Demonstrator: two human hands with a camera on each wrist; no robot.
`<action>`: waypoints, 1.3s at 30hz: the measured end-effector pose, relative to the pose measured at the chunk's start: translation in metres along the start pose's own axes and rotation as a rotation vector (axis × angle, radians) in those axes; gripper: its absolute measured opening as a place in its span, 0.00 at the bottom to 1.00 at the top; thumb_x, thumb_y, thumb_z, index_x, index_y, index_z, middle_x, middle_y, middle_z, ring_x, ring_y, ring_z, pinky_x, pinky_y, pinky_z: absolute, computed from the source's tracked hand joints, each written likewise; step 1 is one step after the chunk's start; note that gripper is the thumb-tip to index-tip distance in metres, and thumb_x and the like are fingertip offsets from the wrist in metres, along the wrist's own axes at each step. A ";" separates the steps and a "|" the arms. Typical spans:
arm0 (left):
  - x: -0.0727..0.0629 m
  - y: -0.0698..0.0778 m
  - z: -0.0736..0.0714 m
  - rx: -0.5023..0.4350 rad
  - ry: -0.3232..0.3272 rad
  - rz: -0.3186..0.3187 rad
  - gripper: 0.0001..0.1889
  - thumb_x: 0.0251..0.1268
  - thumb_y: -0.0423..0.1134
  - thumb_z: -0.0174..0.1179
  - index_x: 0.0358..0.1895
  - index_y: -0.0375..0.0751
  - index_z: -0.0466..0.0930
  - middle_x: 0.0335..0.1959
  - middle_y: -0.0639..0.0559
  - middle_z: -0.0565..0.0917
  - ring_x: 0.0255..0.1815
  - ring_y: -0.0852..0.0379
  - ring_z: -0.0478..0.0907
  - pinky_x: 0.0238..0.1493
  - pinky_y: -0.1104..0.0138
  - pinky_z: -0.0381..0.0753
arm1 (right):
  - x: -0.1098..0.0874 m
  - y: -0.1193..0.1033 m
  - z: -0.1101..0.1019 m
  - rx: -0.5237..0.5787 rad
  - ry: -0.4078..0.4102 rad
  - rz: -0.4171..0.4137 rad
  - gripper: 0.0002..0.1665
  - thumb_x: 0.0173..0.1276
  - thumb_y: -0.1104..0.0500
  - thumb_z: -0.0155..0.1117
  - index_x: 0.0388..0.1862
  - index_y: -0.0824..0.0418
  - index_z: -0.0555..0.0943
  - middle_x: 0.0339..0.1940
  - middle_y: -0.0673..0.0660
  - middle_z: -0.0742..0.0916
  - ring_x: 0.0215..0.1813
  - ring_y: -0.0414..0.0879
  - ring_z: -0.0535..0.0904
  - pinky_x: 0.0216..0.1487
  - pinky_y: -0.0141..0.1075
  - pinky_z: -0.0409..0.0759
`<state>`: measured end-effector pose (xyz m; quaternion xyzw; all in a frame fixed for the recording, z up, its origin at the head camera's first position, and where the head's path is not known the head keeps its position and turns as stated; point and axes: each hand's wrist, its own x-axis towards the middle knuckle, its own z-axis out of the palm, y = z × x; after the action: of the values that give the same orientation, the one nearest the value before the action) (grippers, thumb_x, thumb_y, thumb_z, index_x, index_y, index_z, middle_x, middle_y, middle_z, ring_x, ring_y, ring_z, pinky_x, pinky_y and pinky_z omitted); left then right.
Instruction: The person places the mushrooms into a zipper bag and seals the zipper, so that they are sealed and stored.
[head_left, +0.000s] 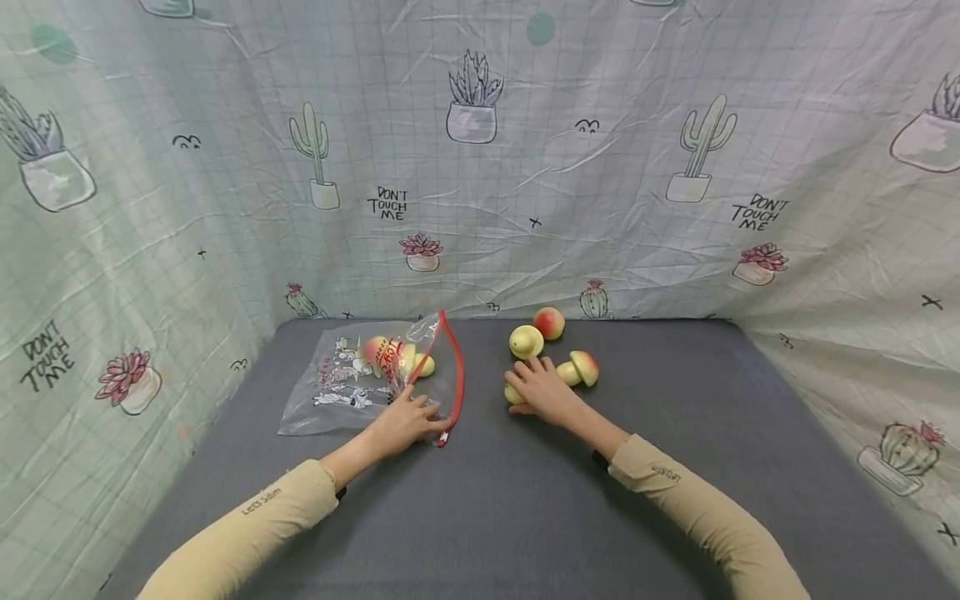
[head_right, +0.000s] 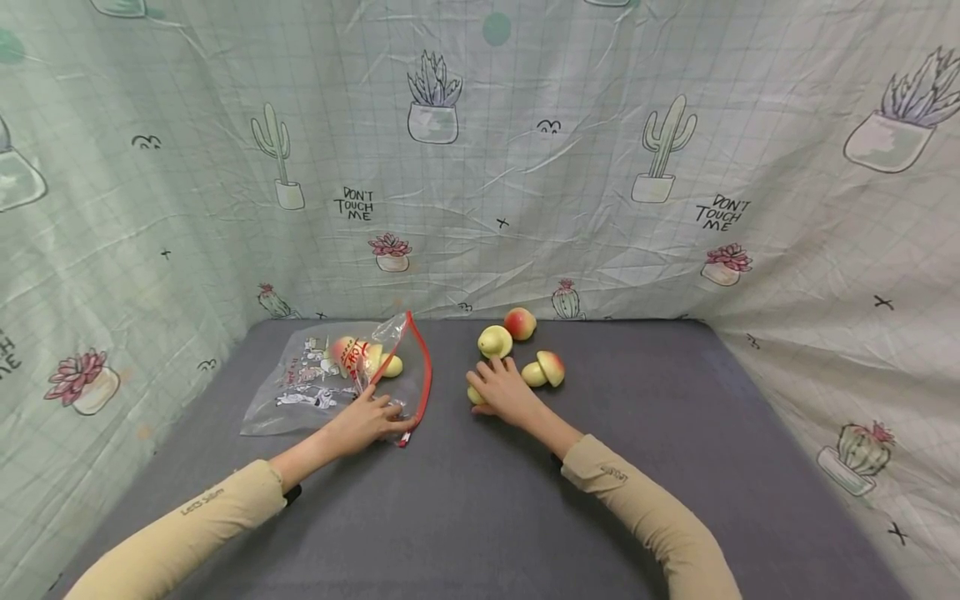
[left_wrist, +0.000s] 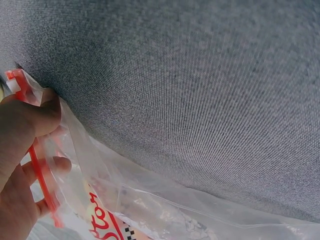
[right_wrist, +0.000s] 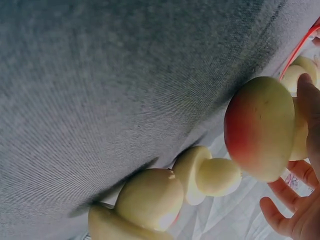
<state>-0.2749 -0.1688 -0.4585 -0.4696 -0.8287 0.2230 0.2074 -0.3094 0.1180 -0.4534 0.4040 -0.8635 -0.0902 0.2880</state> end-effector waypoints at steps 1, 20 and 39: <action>0.000 0.000 0.000 -0.002 0.003 -0.001 0.25 0.46 0.46 0.62 0.52 0.66 0.73 0.36 0.58 0.79 0.35 0.56 0.74 0.45 0.55 0.71 | 0.001 0.000 0.000 -0.012 0.015 0.005 0.30 0.46 0.37 0.65 0.38 0.56 0.70 0.33 0.53 0.73 0.36 0.50 0.68 0.37 0.41 0.65; 0.003 -0.002 -0.001 0.018 -0.012 -0.013 0.24 0.47 0.47 0.61 0.53 0.67 0.73 0.37 0.58 0.79 0.35 0.55 0.75 0.47 0.53 0.70 | 0.022 -0.003 -0.004 -0.040 0.166 0.090 0.36 0.43 0.32 0.62 0.42 0.56 0.71 0.35 0.56 0.74 0.37 0.51 0.69 0.33 0.43 0.68; 0.001 0.001 0.000 0.003 0.009 -0.009 0.22 0.48 0.47 0.59 0.51 0.66 0.74 0.35 0.58 0.79 0.33 0.55 0.74 0.44 0.54 0.71 | 0.036 -0.009 -0.006 0.071 0.072 0.124 0.26 0.50 0.42 0.65 0.40 0.57 0.69 0.35 0.53 0.73 0.37 0.49 0.66 0.33 0.38 0.66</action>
<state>-0.2750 -0.1676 -0.4590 -0.4665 -0.8296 0.2211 0.2128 -0.3185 0.0853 -0.4368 0.3629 -0.8786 -0.0270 0.3092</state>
